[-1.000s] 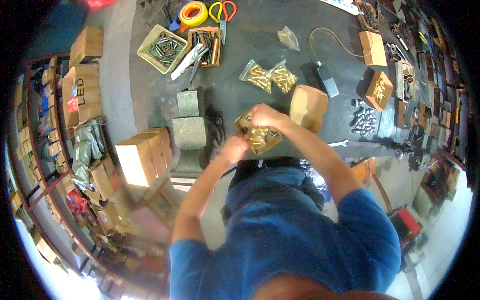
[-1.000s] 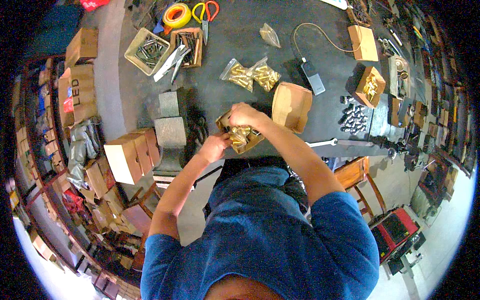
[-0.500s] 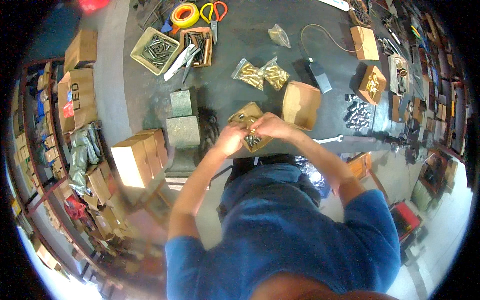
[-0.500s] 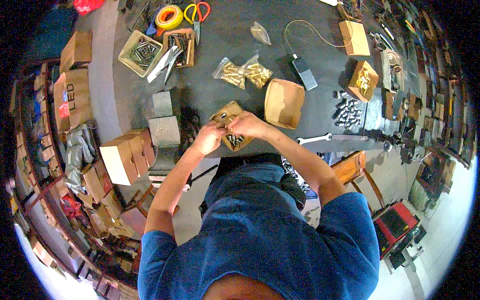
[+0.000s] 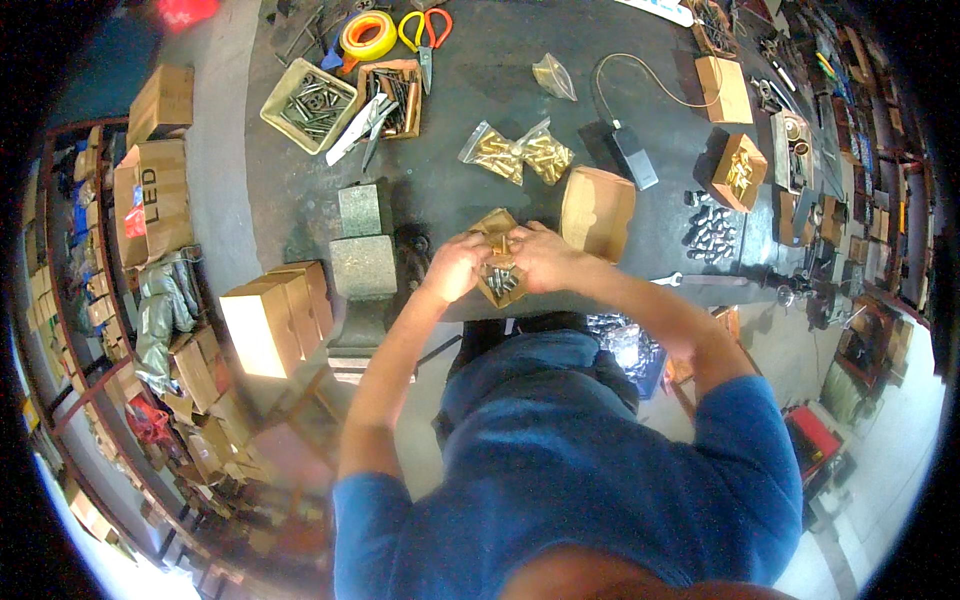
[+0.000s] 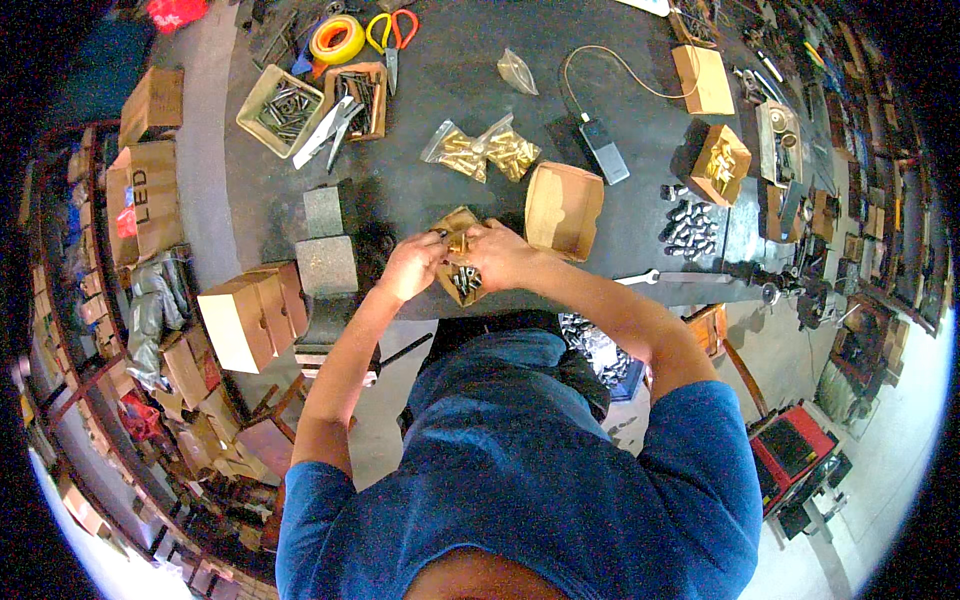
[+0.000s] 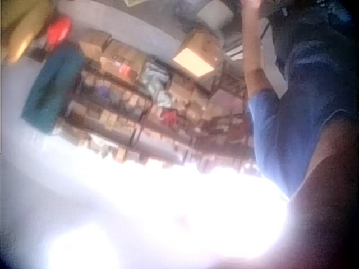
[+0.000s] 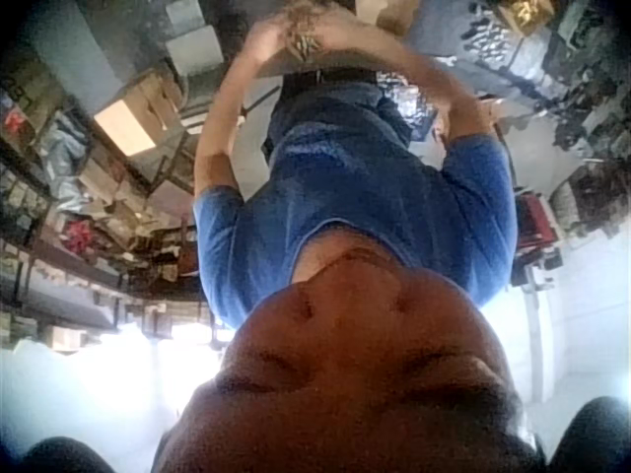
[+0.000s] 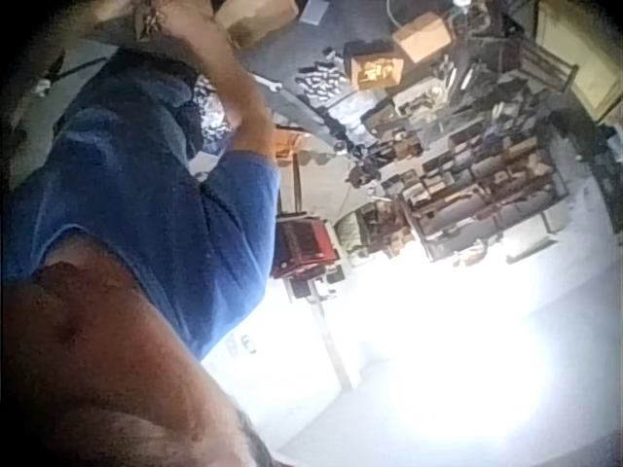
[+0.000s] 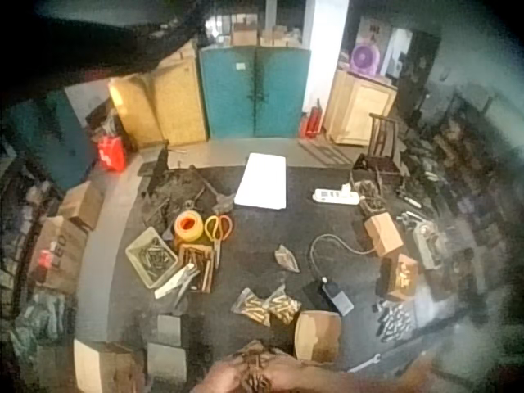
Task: The person sorts small metallic hardware components, including brass and silver pieces, from a cardboard box into clear plastic bags. They place the filled bags onto a nearby desk and return to the workbench to continue sorting.
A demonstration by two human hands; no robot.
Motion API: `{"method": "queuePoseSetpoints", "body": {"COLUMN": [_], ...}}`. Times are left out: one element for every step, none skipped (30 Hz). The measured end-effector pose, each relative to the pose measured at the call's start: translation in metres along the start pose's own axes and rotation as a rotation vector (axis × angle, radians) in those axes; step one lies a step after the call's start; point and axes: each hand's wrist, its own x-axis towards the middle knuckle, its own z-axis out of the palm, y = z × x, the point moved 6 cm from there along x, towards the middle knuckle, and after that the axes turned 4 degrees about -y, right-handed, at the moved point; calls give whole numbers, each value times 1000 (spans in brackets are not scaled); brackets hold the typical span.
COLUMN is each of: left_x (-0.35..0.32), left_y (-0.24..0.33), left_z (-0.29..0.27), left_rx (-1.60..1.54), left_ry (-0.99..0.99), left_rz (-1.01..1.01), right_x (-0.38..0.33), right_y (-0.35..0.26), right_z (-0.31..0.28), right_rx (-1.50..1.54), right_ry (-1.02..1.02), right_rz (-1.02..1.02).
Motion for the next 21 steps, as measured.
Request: {"method": "queuePoseSetpoints", "body": {"left_x": [-1, 0, 0, 0, -1, -3, -4, -6, -7, -6, -6, -6, -6, -6, -5, -4, -2, 0, 1, 3, 5], "left_y": [-2, -3, -4, -3, -1, 1, 3, 6, 7, 6, 5, 4, 3, 0, 0, -1, -2, -3, -3, -2, -1], "left_z": [1, 2, 3, 3, 3, 3, 3, 2, 1, 2, 3, 4, 4, 5, 4, 5, 6, 6, 4, 2, 1], "left_rx": [1, 3, 5, -1, -6, -11, -5, 2, 9, 12, 16, 20, 24, 31, 38, 47, 59, 71, 77, 79, 82], "left_ry": [0, -3, -5, 10, 24, 37, 45, 53, 61, 31, 1, -29, -18, -7, 4, -35, -69, -103, -111, -121, -130], "left_rz": [-7, -8, -10, 2, 14, 27, 44, 58, 73, 54, 37, 20, 20, 20, 23, 13, 0, -13, 8, 30, 53], "right_x": [-4, -3, -5, -8, -10, -13, -18, -22, -23, -23, -24, -22, -17, -12, -10, -8, -9, -9, -10, -13, -13], "right_y": [-1, 2, 4, 6, 7, 7, 5, 1, 1, 0, 1, 4, 11, 18, 21, 24, 24, 25, 25, 25, 27], "right_z": [-8, -6, -7, -7, -10, -13, -14, -18, -18, -18, -20, -17, -11, -5, -1, 3, 0, -1, -1, -1, 2], "right_rx": [-7, 15, -3, -20, -36, -20, -4, 12, -39, -90, -142, -117, -92, -67, -45, -24, -6, 25, 55, 87, 84], "right_ry": [1, -33, -40, -46, -51, 34, 118, 202, 199, 196, 192, 190, 188, 188, 207, 226, 244, 233, 221, 207, 225], "right_rz": [-42, -38, -45, -52, -58, -66, -74, -85, -45, -5, 37, 35, 33, 31, -33, -97, -166, -181, -196, -208, -204]}}
